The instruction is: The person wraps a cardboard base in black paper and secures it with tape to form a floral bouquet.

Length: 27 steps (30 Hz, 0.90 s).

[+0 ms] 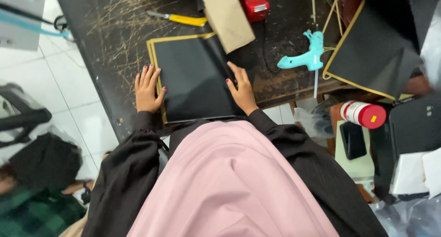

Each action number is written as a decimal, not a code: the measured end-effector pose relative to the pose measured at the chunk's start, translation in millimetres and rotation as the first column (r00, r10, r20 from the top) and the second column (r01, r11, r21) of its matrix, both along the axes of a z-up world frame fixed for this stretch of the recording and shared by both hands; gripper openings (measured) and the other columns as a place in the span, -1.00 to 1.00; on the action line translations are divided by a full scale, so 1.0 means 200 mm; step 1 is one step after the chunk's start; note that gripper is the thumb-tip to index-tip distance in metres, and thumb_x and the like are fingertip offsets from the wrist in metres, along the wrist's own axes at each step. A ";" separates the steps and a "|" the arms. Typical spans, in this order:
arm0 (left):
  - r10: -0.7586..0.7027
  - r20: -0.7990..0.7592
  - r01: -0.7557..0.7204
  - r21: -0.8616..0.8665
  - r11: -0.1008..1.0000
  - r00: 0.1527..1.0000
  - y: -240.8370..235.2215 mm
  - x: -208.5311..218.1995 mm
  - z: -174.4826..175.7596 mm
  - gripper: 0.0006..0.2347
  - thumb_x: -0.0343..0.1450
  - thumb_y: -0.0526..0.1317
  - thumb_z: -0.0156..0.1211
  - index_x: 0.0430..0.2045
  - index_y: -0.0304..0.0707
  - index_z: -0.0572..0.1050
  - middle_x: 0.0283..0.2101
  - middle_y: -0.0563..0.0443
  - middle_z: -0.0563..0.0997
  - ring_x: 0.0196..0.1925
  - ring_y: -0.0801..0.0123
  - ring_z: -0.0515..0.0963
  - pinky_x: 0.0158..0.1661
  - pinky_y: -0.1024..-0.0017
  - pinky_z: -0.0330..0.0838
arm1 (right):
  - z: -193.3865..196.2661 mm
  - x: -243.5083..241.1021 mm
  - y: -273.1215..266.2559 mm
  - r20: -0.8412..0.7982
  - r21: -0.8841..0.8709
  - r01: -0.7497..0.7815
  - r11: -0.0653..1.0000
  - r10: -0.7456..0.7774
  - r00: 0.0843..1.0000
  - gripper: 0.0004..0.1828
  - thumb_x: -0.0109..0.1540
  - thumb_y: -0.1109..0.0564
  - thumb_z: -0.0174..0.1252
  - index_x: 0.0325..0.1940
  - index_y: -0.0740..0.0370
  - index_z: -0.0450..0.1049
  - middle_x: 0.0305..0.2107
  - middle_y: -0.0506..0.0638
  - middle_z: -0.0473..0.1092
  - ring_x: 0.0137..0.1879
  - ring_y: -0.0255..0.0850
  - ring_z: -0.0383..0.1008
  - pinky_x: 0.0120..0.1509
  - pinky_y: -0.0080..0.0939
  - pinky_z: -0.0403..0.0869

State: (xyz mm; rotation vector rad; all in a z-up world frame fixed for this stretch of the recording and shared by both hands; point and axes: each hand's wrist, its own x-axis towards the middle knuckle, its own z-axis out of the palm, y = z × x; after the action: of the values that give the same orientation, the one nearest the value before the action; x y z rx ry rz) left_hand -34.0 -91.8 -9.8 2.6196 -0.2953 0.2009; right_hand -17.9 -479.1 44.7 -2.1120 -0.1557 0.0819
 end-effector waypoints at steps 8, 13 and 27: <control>-0.013 -0.065 0.013 -0.002 1.000 0.998 0.12 -0.04 0.00 -0.42 0.56 0.08 0.15 0.54 0.01 0.29 0.62 0.02 0.23 0.67 0.13 0.08 0.54 0.08 -0.18 | 0.07 0.03 0.20 0.042 -0.024 -0.001 1.000 0.002 0.999 -0.29 0.44 0.35 0.10 0.65 -0.10 0.22 0.21 0.14 0.37 0.42 0.24 0.39 0.45 0.26 0.46; 0.012 -0.098 -0.010 0.020 1.000 0.995 0.32 -0.11 0.05 -0.40 0.55 0.05 0.20 0.54 0.03 0.27 0.61 0.05 0.25 0.67 0.14 0.07 0.55 0.04 -0.20 | -0.19 0.04 0.35 0.031 -0.097 -0.007 0.995 0.010 0.999 -0.37 0.39 0.35 0.17 0.50 -0.15 0.46 0.17 0.08 0.46 0.41 0.23 0.41 0.51 0.23 0.40; 0.169 -0.092 -0.171 -0.019 0.985 0.981 0.64 -0.11 -0.03 -0.40 0.58 0.06 0.13 0.58 0.05 0.19 0.66 0.09 0.12 0.69 0.11 -0.03 0.55 0.01 -0.23 | -0.23 0.33 0.75 0.110 -0.404 -0.024 0.915 0.074 0.991 -0.37 0.34 0.11 0.34 0.47 -0.37 0.45 0.39 0.05 0.20 0.31 0.16 0.45 0.35 0.23 0.45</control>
State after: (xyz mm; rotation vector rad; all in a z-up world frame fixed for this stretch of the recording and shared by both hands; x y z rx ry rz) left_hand -56.4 36.7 -15.2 2.6185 -0.0366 0.1420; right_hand 47.8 -328.7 -1.2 -2.5276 -0.2865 0.0123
